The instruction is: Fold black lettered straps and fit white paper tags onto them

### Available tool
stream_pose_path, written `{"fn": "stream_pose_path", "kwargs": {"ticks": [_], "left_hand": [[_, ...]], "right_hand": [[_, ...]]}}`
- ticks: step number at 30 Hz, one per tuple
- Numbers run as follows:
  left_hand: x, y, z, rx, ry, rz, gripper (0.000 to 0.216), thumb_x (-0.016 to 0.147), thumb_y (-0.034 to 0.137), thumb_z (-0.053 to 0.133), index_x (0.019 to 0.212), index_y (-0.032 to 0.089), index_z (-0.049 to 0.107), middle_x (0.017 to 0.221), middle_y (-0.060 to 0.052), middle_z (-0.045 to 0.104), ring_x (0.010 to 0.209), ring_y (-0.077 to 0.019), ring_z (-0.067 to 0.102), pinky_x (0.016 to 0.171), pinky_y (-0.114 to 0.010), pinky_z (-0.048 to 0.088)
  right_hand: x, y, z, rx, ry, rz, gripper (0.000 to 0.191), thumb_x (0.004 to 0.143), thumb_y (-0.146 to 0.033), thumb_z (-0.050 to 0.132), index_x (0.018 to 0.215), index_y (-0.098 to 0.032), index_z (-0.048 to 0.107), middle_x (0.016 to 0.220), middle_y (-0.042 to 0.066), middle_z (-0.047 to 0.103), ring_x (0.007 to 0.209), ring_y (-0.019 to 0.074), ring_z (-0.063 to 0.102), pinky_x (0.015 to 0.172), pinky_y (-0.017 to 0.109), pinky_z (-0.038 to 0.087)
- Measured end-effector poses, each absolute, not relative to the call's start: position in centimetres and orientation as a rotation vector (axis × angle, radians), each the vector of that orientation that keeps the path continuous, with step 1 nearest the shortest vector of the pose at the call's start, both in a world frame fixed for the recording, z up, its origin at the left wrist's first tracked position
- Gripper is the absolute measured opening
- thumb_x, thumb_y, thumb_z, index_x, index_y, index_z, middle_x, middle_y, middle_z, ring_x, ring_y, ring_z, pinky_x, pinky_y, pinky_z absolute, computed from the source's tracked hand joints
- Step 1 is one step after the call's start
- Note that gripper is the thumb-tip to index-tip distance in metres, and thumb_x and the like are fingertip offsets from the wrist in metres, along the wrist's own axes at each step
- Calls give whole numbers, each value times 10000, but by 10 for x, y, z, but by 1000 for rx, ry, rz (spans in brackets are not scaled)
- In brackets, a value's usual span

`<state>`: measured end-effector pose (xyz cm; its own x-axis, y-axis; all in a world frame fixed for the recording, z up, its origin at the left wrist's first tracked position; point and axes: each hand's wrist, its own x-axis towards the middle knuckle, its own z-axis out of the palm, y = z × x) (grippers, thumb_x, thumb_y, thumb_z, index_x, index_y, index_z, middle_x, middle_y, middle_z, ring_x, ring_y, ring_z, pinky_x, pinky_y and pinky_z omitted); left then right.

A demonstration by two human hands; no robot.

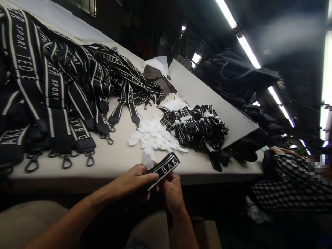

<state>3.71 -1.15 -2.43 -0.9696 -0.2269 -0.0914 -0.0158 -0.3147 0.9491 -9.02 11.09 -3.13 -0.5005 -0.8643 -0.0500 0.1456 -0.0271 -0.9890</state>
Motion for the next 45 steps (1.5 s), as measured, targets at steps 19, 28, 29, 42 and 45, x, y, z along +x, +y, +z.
{"fn": "stream_pose_path", "kwargs": {"ticks": [19,28,29,42,45], "left_hand": [[38,-18,-27,328,-1907,-2014,418,913,488,561,1082,128,689,1014,-85,717,945,-259,650,857,-298,511],[33,-12,-28,516,-1817,-1837,356,887,452,613,1068,176,746,1031,-50,734,1013,-273,630,896,-280,471],[32,-12,-28,549,-1816,-1816,345,875,454,621,1024,172,752,990,-51,738,975,-270,633,858,-276,475],[36,-15,-32,568,-2136,-1609,262,881,366,546,727,190,665,720,-31,688,699,-210,588,673,-265,405],[36,-14,-31,573,-2181,-1565,257,875,353,547,701,196,652,720,-40,674,687,-213,584,683,-276,408]], "right_hand": [[-76,96,-48,-490,1254,-1871,353,719,-402,866,875,-136,693,558,-74,422,469,36,262,446,174,262],[-82,107,-56,-729,1837,-1861,408,763,-480,800,953,-133,702,682,-3,591,440,69,450,408,207,379],[-80,109,-57,-756,1888,-1892,394,767,-467,800,971,-147,695,689,-5,596,439,73,463,404,205,385],[-93,121,-29,-649,1232,-1544,473,646,-314,885,1063,-137,749,983,116,756,911,230,718,854,337,570],[-94,120,-31,-810,1425,-1498,362,705,-324,856,1013,-165,753,912,79,754,842,210,704,816,334,560]]}}
